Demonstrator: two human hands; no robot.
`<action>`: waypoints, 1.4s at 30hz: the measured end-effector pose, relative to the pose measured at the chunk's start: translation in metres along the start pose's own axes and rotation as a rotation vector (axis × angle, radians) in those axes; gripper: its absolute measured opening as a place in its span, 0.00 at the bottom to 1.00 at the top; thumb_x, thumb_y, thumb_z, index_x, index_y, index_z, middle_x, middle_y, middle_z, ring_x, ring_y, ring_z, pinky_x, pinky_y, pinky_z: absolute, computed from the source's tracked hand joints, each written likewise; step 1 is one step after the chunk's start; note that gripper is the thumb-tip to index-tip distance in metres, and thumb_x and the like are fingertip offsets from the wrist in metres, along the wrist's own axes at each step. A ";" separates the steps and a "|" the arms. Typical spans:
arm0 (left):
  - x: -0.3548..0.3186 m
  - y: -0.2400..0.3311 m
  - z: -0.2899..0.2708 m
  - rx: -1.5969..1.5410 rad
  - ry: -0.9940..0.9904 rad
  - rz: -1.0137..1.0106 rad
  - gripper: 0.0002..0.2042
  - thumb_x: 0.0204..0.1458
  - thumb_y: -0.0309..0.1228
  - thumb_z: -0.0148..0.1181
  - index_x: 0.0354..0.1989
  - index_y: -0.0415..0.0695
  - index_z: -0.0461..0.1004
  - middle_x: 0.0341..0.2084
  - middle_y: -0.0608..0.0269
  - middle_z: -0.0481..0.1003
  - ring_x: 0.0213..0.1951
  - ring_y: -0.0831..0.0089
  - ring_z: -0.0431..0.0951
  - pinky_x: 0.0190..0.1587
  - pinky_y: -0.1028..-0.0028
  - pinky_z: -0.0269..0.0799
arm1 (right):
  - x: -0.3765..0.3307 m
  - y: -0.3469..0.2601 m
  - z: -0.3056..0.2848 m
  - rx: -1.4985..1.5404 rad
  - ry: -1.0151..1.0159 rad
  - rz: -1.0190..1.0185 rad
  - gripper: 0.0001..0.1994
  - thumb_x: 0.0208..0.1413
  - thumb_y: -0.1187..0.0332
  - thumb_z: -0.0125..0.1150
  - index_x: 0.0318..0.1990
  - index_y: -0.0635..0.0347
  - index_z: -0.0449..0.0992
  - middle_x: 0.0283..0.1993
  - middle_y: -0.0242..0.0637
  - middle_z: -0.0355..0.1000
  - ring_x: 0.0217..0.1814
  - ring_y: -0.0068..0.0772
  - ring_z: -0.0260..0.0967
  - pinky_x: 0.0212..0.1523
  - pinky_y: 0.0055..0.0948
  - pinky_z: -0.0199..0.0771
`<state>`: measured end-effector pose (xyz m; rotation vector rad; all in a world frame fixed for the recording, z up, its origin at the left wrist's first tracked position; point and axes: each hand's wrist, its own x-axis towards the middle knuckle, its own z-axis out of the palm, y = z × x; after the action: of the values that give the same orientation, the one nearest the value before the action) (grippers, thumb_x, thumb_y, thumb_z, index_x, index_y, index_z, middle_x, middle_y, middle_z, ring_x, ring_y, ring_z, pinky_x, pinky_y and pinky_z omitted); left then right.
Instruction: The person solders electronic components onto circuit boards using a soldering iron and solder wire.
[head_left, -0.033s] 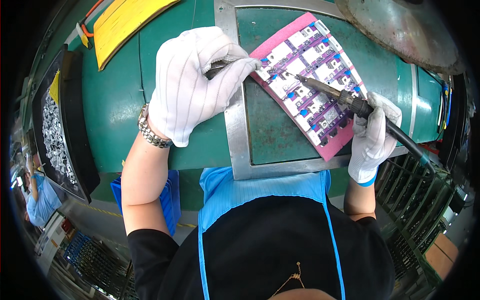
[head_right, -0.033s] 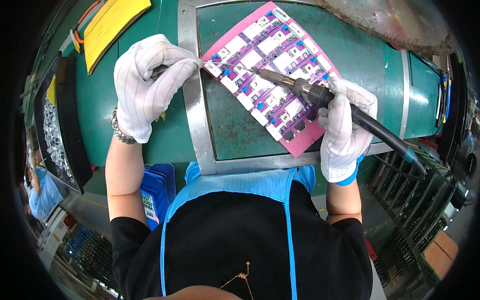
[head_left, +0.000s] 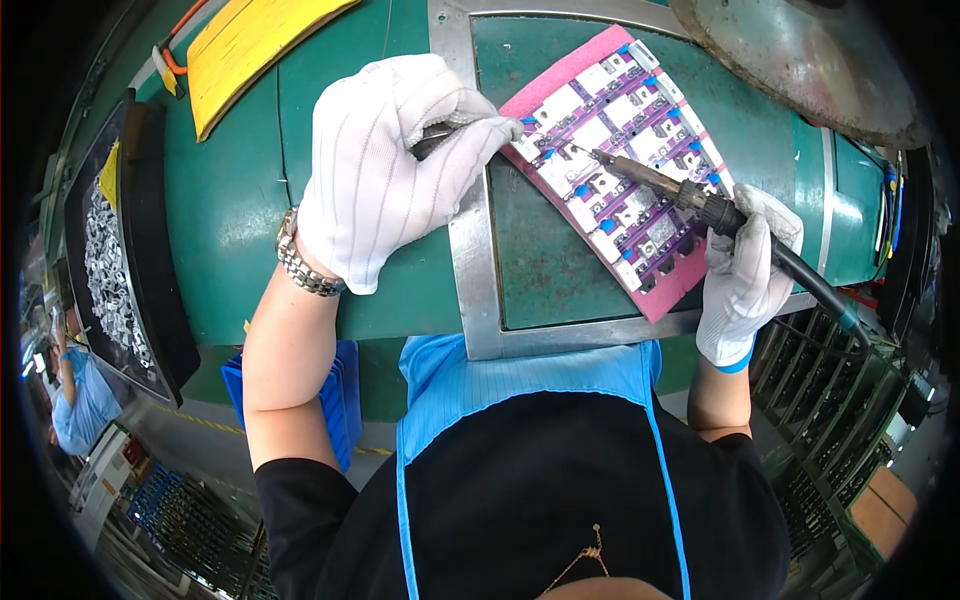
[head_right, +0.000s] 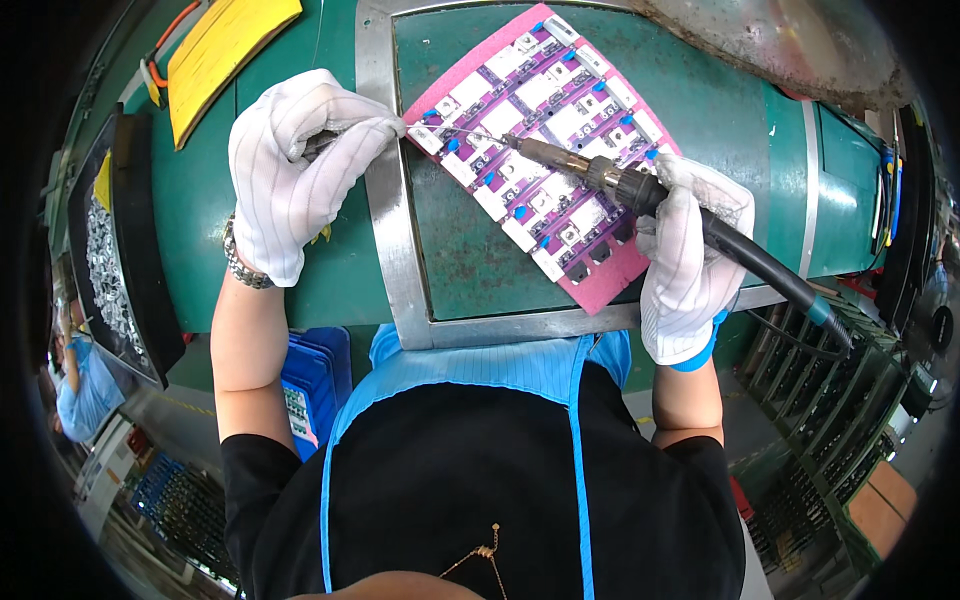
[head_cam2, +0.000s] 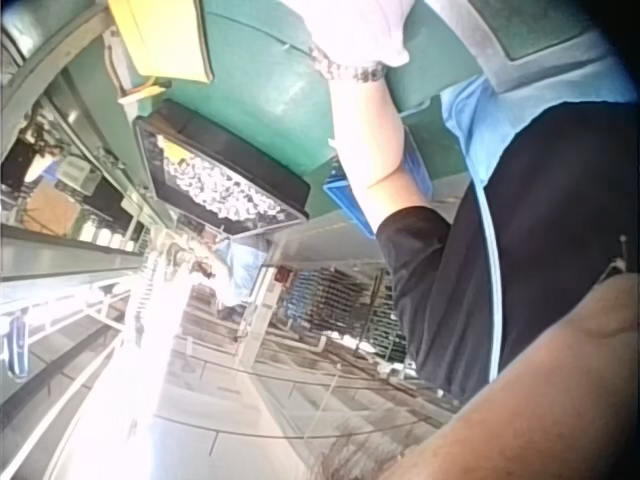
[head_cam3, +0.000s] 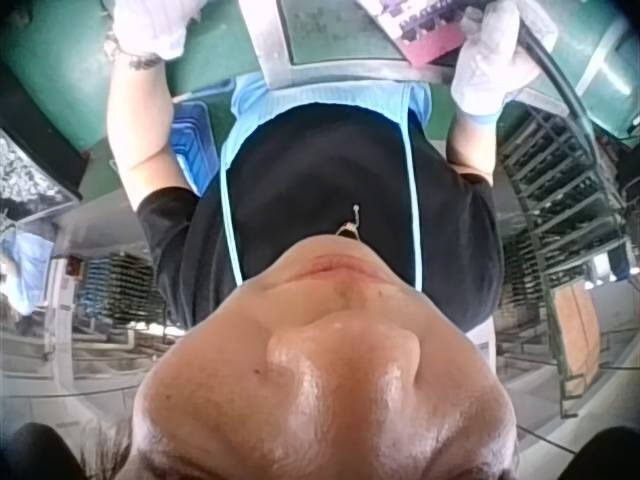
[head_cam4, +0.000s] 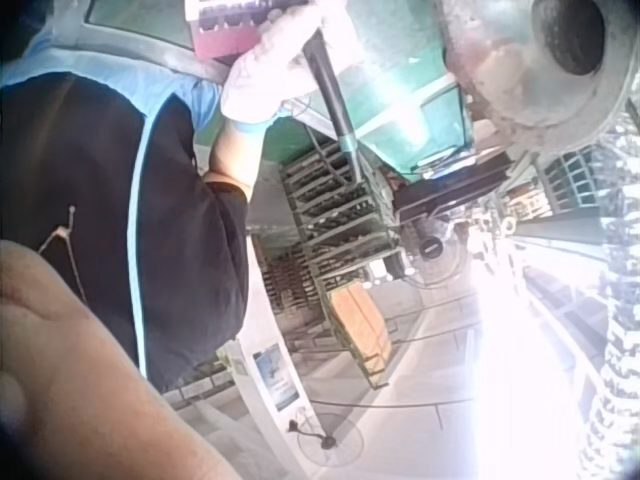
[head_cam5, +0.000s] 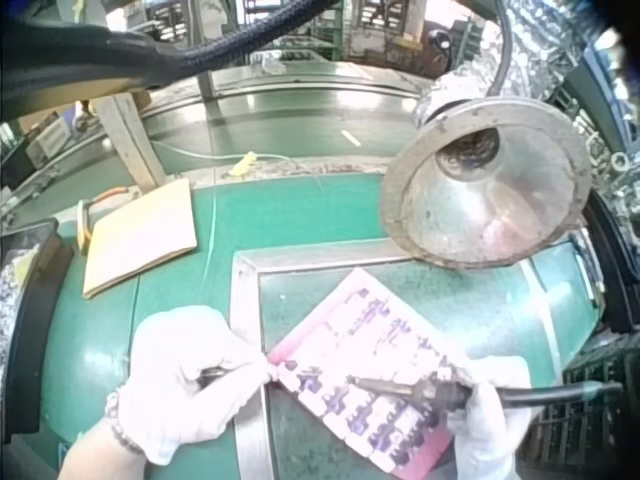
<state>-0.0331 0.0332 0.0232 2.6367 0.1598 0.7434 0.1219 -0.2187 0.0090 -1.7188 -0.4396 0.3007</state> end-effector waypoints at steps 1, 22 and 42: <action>0.000 0.000 0.000 -0.032 0.003 -0.022 0.02 0.45 0.27 0.65 0.25 0.44 0.80 0.23 0.66 0.78 0.25 0.67 0.75 0.31 0.71 0.69 | 0.000 0.000 0.000 0.001 0.000 0.000 0.14 0.65 0.66 0.52 0.49 0.69 0.74 0.48 0.39 0.74 0.42 0.20 0.69 0.43 0.17 0.72; 0.002 0.003 -0.003 -0.134 0.090 -0.094 0.02 0.44 0.25 0.66 0.26 0.43 0.80 0.24 0.62 0.80 0.24 0.67 0.76 0.29 0.73 0.70 | 0.005 -0.004 0.004 0.162 0.166 -0.071 0.12 0.64 0.68 0.50 0.47 0.67 0.74 0.32 0.36 0.70 0.21 0.16 0.56 0.22 0.14 0.54; -0.001 0.005 0.001 -0.088 0.036 0.026 0.03 0.41 0.26 0.67 0.27 0.45 0.82 0.22 0.65 0.79 0.23 0.67 0.74 0.29 0.72 0.69 | -0.002 -0.001 0.000 0.084 0.070 -0.046 0.13 0.64 0.65 0.54 0.47 0.68 0.74 0.39 0.38 0.74 0.32 0.20 0.67 0.31 0.15 0.66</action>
<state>-0.0335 0.0284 0.0236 2.5480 0.1000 0.7888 0.1202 -0.2196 0.0098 -1.6303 -0.4093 0.2225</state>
